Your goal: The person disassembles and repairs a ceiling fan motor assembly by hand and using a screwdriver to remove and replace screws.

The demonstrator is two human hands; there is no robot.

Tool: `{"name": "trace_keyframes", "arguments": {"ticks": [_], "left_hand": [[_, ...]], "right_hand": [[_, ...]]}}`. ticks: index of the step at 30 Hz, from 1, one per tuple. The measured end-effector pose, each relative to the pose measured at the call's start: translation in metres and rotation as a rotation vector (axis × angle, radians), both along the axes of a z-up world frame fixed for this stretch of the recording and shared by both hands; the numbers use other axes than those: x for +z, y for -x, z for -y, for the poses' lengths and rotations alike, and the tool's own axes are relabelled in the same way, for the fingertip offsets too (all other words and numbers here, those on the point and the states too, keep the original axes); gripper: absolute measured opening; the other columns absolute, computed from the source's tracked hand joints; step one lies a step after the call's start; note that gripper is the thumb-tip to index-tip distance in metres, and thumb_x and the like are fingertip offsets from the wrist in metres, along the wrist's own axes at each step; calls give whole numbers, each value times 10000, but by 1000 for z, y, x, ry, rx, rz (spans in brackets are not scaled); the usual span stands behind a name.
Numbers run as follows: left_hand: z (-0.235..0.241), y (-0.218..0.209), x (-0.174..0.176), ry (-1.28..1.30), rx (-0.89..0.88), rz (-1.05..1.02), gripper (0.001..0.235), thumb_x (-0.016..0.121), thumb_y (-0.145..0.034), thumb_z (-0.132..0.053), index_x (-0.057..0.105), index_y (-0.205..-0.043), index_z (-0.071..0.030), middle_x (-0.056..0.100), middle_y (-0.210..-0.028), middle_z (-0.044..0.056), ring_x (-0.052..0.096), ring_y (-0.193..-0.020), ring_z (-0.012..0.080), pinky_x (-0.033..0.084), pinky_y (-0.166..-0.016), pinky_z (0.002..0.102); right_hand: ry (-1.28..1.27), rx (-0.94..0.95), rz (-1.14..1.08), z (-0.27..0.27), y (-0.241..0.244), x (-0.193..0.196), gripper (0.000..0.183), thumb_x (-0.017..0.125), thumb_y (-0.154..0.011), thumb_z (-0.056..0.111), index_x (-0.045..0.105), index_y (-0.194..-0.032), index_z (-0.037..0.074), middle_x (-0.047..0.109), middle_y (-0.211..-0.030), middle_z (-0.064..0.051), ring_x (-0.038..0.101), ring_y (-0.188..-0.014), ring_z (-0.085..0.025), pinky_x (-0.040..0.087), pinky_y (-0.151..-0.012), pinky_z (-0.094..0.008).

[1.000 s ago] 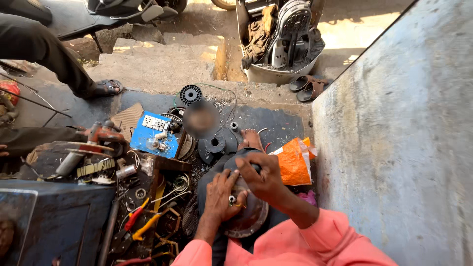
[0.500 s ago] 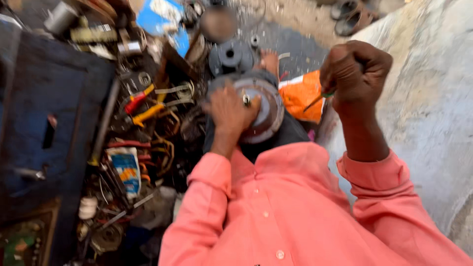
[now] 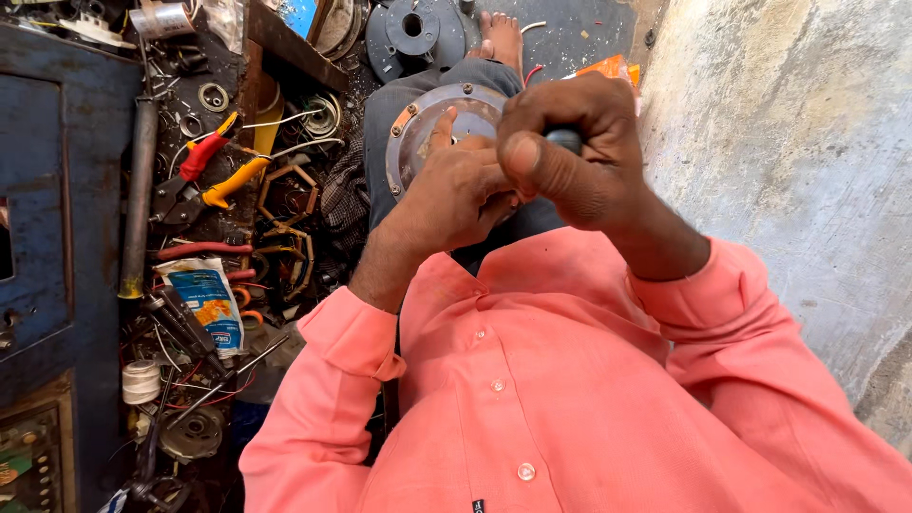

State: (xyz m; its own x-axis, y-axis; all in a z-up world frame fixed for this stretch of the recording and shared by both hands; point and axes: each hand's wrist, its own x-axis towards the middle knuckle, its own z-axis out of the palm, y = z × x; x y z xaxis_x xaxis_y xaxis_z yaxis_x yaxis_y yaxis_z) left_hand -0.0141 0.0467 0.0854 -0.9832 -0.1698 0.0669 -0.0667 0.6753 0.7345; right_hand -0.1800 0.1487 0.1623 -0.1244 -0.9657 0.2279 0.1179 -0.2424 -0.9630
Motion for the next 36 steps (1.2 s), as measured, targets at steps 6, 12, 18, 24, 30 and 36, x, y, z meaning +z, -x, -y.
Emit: {"name": "trace_keyframes", "arguments": {"ticks": [6, 12, 18, 24, 30, 36], "left_hand": [[0, -4, 0, -15, 0, -16, 165, 778, -835, -200, 759, -996, -231, 725, -1064, -3, 626, -1138, 315, 148, -1163, 740], [-4, -2, -2, -25, 75, -65, 200, 766, -867, -203, 731, -1061, -169, 710, -1126, 93, 604, -1217, 350, 181, -1156, 722], [-4, 2, -7, -8, 66, 105, 217, 740, -874, -192, 729, -1088, -160, 723, -1079, 77, 628, -1201, 318, 171, -1196, 726], [9, -10, 0, -53, 104, -148, 527, 785, -902, -357, 600, -1331, -113, 637, -1319, 144, 564, -1294, 385, 342, -1119, 609], [47, -39, -31, 175, 301, -113, 1075, 863, -709, -701, 463, -1487, -76, 489, -1485, 222, 446, -1388, 445, 338, -1124, 598], [44, -11, -89, 188, 354, 69, 878, 790, -813, -700, 554, -1467, -163, 511, -1472, 157, 503, -1299, 405, 405, -1014, 570]], "right_hand": [[50, 228, 110, 18, 7, 3, 547, 739, -1030, 473, 569, -750, 36, 594, -634, -47, 580, -546, -108, 453, -537, -239], [78, 304, 21, 24, 16, -4, 561, 729, -1012, 530, 586, -752, 54, 601, -639, -34, 593, -551, -105, 464, -546, -232], [88, 339, -45, 20, 18, -17, 524, 723, -1015, 496, 590, -774, 50, 606, -691, -30, 599, -593, -104, 468, -577, -230], [63, 394, -381, 5, 24, 32, 268, 654, -1051, 303, 643, -1081, 37, 683, -1014, -81, 682, -828, -162, 529, -732, -273], [65, 165, -878, -12, 11, 57, 458, 764, -917, 240, 627, -1308, 46, 672, -1036, -114, 672, -796, -226, 515, -659, -334], [108, 141, -982, -9, -7, 63, 443, 736, -927, 155, 582, -1329, 51, 686, -1132, -161, 682, -869, -286, 544, -708, -384]]}}
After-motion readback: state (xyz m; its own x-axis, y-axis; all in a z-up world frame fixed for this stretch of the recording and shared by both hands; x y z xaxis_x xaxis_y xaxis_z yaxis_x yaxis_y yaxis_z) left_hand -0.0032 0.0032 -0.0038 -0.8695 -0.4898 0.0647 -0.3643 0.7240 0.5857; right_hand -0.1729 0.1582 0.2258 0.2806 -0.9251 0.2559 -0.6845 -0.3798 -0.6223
